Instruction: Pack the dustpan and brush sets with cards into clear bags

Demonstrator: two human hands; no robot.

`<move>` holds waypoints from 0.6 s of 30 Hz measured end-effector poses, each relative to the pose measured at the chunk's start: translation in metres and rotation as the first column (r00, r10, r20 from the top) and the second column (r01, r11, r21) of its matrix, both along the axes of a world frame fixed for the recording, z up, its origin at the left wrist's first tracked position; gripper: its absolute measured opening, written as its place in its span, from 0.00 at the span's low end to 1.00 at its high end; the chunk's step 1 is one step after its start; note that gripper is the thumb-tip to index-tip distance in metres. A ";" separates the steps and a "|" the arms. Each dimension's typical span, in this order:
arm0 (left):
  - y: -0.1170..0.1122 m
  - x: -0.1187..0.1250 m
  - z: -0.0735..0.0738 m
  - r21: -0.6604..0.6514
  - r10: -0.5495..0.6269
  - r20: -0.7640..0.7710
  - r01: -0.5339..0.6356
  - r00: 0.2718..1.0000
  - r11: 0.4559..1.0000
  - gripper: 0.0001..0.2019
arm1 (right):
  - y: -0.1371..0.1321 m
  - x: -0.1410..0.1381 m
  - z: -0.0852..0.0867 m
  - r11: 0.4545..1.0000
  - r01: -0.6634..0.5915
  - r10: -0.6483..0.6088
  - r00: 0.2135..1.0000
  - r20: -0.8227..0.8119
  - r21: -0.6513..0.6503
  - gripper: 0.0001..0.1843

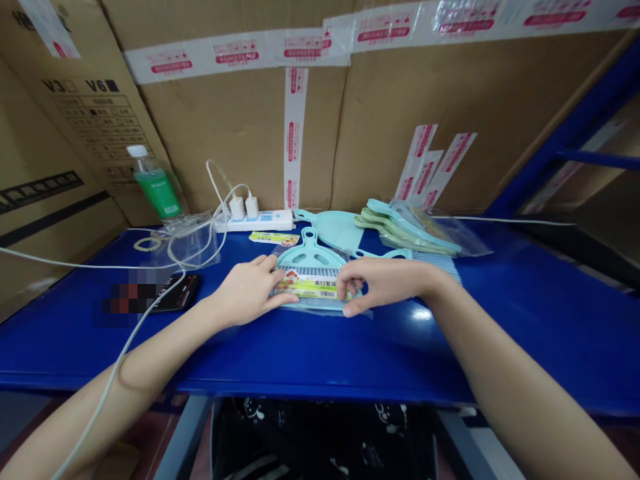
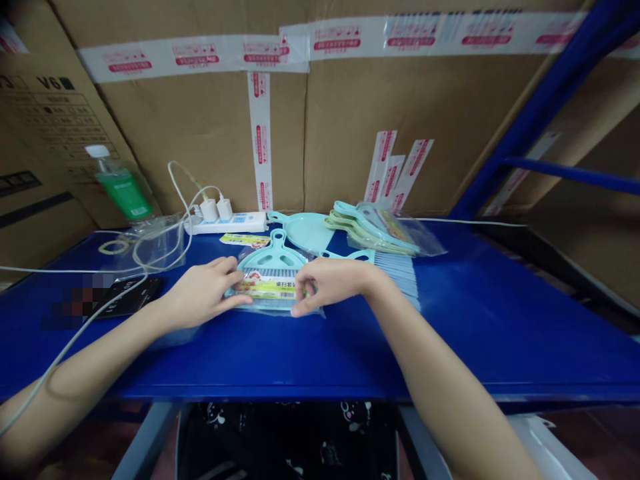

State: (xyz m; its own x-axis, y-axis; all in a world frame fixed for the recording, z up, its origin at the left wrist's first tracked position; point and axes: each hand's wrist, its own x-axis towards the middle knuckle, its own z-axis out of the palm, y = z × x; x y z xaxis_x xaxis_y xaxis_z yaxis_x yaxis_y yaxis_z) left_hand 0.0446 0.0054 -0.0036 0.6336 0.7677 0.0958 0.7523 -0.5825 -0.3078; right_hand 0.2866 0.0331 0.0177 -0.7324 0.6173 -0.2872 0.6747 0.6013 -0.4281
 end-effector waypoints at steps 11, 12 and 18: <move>0.005 -0.006 0.003 -0.138 -0.118 0.141 0.138 0.983 0.981 0.18 | -0.002 -0.001 0.000 0.998 -0.055 0.054 0.998 0.019 0.034 0.04; 0.005 -0.006 0.003 -0.153 -0.120 0.155 0.144 0.981 0.978 0.17 | -0.002 -0.002 0.001 0.999 -0.040 0.039 0.999 0.025 0.033 0.05; 0.007 -0.006 0.000 -0.197 -0.126 0.213 0.168 0.969 0.966 0.12 | -0.004 -0.006 0.006 0.995 0.082 -0.080 0.996 0.038 -0.057 0.05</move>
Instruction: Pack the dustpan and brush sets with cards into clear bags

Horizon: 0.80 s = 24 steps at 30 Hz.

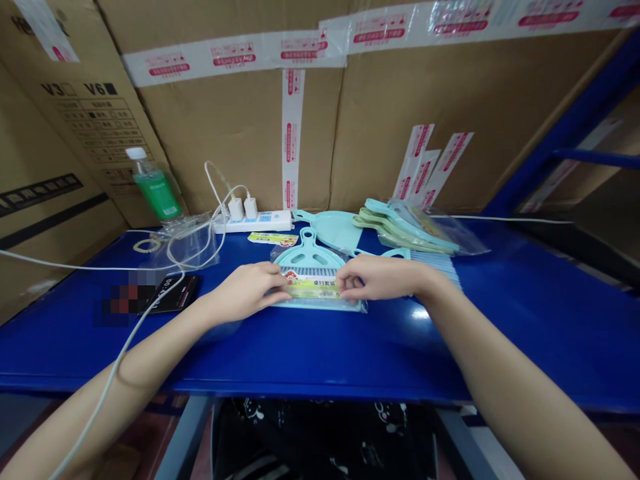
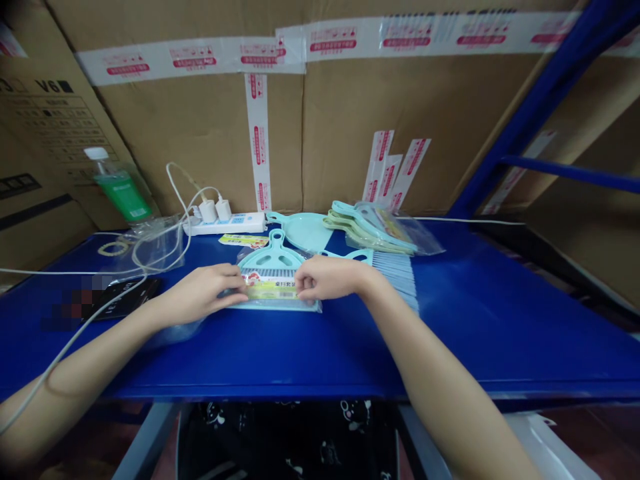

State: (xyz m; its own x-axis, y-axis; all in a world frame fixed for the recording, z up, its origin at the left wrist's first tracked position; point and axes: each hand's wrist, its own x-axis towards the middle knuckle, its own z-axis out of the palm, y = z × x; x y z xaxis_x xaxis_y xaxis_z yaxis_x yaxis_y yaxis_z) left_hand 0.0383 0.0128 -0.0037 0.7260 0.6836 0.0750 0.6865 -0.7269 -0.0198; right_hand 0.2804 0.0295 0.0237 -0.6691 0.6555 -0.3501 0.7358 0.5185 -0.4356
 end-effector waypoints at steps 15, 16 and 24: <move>0.003 0.004 -0.004 -0.217 0.023 0.240 0.030 0.970 0.976 0.07 | 0.002 -0.002 -0.004 0.998 0.003 -0.007 0.997 -0.074 -0.057 0.05; 0.003 0.004 -0.004 -0.231 0.019 0.251 0.040 0.968 0.972 0.07 | 0.002 -0.002 -0.004 0.999 -0.001 -0.002 0.997 -0.076 -0.042 0.05; 0.000 0.005 -0.001 -0.322 0.029 0.290 0.069 0.957 0.944 0.09 | 0.004 -0.003 -0.009 0.997 -0.074 0.070 0.991 -0.115 -0.030 0.03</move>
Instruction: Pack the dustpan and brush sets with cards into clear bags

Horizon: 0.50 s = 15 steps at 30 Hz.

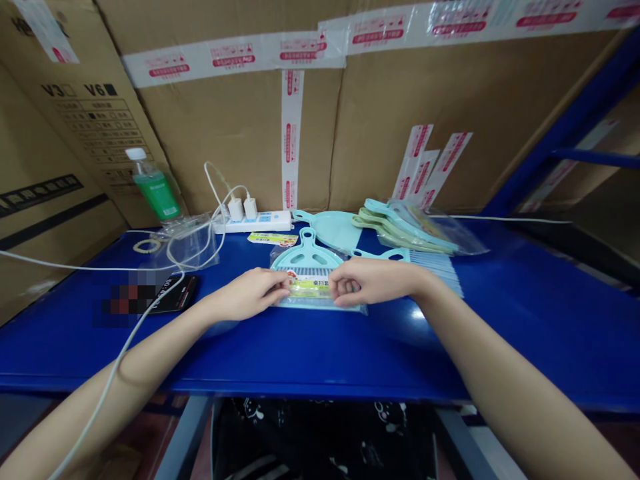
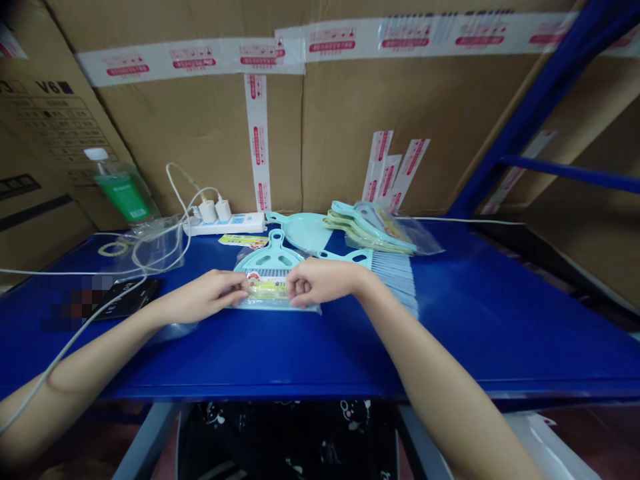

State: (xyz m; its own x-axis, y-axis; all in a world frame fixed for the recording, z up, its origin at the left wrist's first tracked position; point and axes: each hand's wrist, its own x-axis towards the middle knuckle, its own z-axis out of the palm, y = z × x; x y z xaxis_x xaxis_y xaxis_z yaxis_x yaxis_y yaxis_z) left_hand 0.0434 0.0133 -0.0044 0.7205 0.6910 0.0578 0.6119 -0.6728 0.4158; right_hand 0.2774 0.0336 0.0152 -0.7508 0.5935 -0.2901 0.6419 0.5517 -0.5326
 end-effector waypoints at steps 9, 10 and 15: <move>-0.001 0.001 0.000 0.038 0.030 -0.083 -0.027 0.996 0.999 0.11 | -0.001 -0.003 -0.002 0.996 0.066 -0.066 0.998 0.000 -0.064 0.07; -0.001 0.001 -0.001 0.058 0.043 -0.104 -0.037 0.994 0.998 0.11 | -0.002 -0.003 -0.001 0.995 0.074 -0.074 0.997 0.006 -0.064 0.07; -0.003 0.005 -0.005 0.212 0.137 -0.262 -0.081 0.955 0.974 0.12 | -0.003 -0.005 -0.001 0.996 0.077 -0.077 0.997 0.009 -0.036 0.08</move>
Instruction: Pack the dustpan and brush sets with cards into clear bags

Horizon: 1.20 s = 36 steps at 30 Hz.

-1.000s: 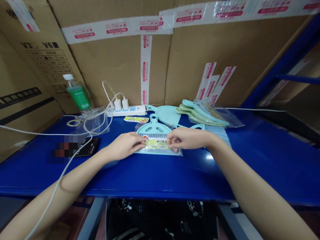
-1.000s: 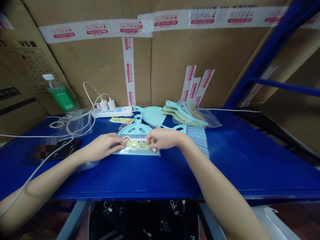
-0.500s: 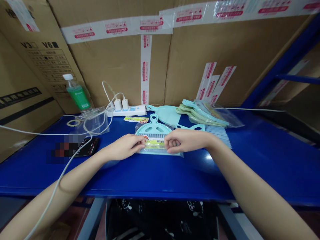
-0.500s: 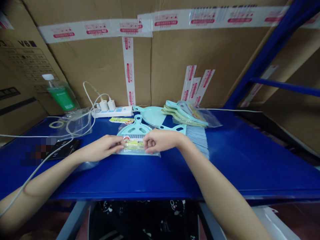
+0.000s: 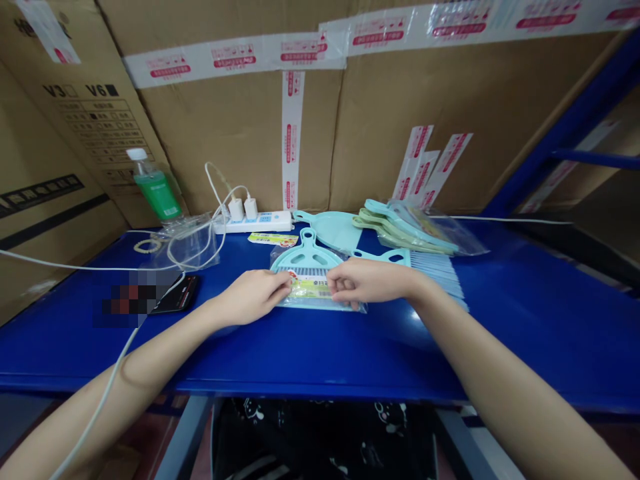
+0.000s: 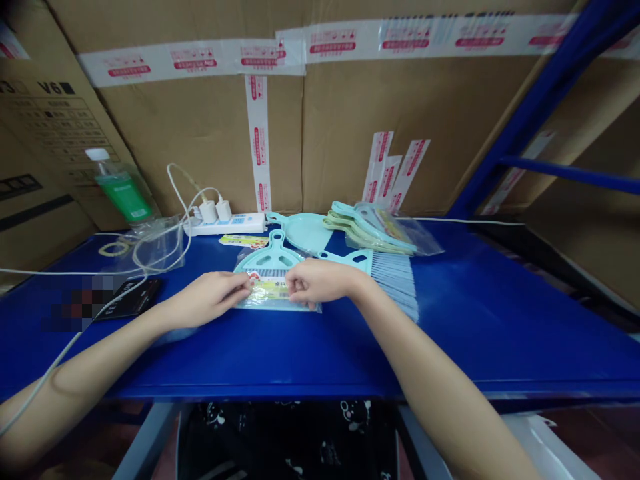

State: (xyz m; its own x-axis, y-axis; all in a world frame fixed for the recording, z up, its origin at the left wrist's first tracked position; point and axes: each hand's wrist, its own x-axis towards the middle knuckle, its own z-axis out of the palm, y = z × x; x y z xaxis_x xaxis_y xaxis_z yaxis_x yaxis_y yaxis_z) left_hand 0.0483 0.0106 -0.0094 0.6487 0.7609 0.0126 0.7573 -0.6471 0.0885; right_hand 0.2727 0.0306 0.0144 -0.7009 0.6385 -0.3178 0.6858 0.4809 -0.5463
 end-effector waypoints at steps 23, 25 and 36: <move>0.004 0.001 -0.011 0.083 0.096 0.156 -0.110 0.983 0.990 0.11 | 0.008 -0.004 -0.010 0.934 0.179 -0.198 0.980 0.031 0.309 0.06; 0.005 0.002 -0.011 0.088 0.115 0.142 -0.128 0.983 0.988 0.11 | 0.007 -0.005 -0.010 0.933 0.194 -0.215 0.976 0.034 0.304 0.05; 0.004 0.006 -0.013 0.103 0.158 0.085 -0.166 0.984 0.981 0.10 | 0.007 -0.008 -0.009 0.924 0.215 -0.243 0.969 0.050 0.317 0.04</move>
State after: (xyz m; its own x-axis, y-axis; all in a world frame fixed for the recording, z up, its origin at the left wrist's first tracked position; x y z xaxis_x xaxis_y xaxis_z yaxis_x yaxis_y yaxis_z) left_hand 0.0545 0.0143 -0.0229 0.5109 0.8471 0.1463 0.8467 -0.5253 0.0851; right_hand 0.2646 0.0372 0.0051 -0.5026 0.8541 -0.1335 0.8349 0.4396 -0.3311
